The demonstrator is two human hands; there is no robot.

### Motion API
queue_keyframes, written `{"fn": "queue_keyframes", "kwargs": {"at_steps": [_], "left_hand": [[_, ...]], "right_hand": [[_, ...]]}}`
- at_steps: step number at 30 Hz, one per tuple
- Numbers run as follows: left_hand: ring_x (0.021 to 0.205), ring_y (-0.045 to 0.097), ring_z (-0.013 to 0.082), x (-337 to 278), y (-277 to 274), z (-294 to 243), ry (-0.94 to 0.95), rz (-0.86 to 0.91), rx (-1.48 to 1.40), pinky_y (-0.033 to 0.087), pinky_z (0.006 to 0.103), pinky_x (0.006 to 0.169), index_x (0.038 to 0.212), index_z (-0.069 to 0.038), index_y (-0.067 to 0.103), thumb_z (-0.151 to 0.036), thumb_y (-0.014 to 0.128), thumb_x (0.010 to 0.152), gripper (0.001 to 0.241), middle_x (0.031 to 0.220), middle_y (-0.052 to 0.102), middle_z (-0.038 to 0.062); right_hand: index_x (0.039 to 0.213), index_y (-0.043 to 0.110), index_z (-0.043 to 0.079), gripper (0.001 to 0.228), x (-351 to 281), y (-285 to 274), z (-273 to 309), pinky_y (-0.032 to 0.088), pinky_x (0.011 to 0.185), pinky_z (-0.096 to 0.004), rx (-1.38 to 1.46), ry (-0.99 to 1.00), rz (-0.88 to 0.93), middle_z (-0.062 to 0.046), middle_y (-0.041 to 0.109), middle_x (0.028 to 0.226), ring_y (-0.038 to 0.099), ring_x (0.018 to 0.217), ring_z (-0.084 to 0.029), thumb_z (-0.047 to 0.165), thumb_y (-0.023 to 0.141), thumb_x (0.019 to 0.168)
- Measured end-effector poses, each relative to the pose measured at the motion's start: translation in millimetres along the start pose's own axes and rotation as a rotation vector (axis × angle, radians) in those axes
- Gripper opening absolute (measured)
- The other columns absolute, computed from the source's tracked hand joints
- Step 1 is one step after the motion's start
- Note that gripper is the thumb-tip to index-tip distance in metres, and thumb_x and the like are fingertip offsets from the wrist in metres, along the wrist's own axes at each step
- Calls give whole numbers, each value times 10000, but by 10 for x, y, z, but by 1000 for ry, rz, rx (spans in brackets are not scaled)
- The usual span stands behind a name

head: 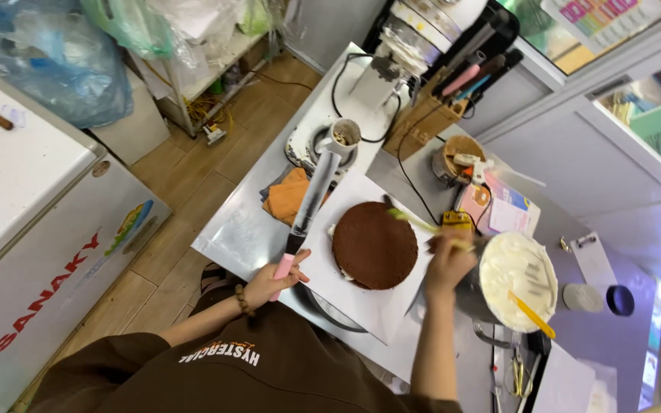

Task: The person spreads white cream from a large metal bowl onto a round chocolate cake layer using a spatula, brushes crumbs off a second layer, places it on top of the frosted layer, and repeats spreading cream and stacking additional cake layers on a board on the worktable.

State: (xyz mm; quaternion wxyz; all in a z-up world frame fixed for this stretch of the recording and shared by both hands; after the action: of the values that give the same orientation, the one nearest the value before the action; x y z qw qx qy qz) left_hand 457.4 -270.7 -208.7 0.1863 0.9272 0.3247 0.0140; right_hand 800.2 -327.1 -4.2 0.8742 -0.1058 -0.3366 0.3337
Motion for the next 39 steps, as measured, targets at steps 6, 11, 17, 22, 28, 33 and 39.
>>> {"fn": "queue_keyframes", "kwargs": {"at_steps": [6, 11, 17, 22, 28, 33, 39], "left_hand": [[1414, 498, 190, -56, 80, -196, 85, 32, 92, 429, 320, 1092, 1076, 21, 748, -232, 604, 1015, 297, 1650, 380, 122], [1394, 507, 191, -59, 85, -176, 41, 5, 139, 447, 318, 1071, 1067, 14, 752, -280, 600, 1004, 337, 1650, 406, 105], [1466, 436, 239, -82, 101, -137, 62, -1, 113, 390, 352, 1148, 1078, 13, 744, -290, 600, 1007, 343, 1650, 397, 131], [1539, 330, 272, -103, 120, -211, 102, 9, 100, 313, 383, 1191, 1096, 17, 744, -292, 607, 1008, 349, 1647, 376, 160], [1519, 374, 253, -139, 141, -234, 64, -21, 161, 373, 367, 1163, 1084, -19, 755, -353, 593, 996, 382, 1646, 397, 123], [1471, 456, 260, -92, 108, -217, 23, -55, 187, 427, 368, 1105, 1069, -40, 759, -372, 591, 978, 383, 1639, 417, 109], [1532, 345, 253, -71, 100, -202, 110, -21, 137, 373, 365, 1171, 1092, 11, 746, -322, 608, 1007, 370, 1633, 397, 141]], "right_hand": [[981, 653, 19, 183, -893, -14, 203, 523, 621, -328, -29, -130, 212, -126, 698, 807, 664, 657, -211, 195, 611, 1012], [960, 667, 40, 205, -1213, -402, 320, 523, 631, -321, -188, -200, 248, -117, 701, 780, 680, 675, -233, 238, 629, 993], [956, 642, 32, 221, -921, -519, 106, 519, 561, -302, -179, 60, 129, -82, 702, 695, 682, 594, -171, 220, 574, 1049], [975, 604, 17, 218, -444, -88, 253, 506, 539, -290, -239, -52, 193, -99, 707, 767, 674, 576, -161, 196, 547, 1084], [951, 669, 82, 199, -411, 251, 339, 449, 462, -342, -438, 61, 452, -78, 653, 575, 622, 463, -211, 262, 629, 1027], [948, 655, 77, 234, -423, 63, 405, 448, 512, -335, -479, -43, 309, -93, 620, 592, 624, 538, -226, 285, 623, 1051], [991, 602, 65, 245, -213, -164, 477, 516, 569, -308, -104, 89, 72, -65, 679, 702, 667, 601, -193, 274, 535, 1100]]}}
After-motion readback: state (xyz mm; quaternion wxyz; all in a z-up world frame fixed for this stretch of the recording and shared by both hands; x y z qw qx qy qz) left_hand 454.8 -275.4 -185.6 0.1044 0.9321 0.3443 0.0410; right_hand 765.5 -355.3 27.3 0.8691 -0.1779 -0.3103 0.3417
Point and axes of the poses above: each hand's wrist, its own x-axis towards the middle knuckle, its own y-axis out of the palm, z = x × y, the point moved 7 cm from there along x, towards the middle knuckle
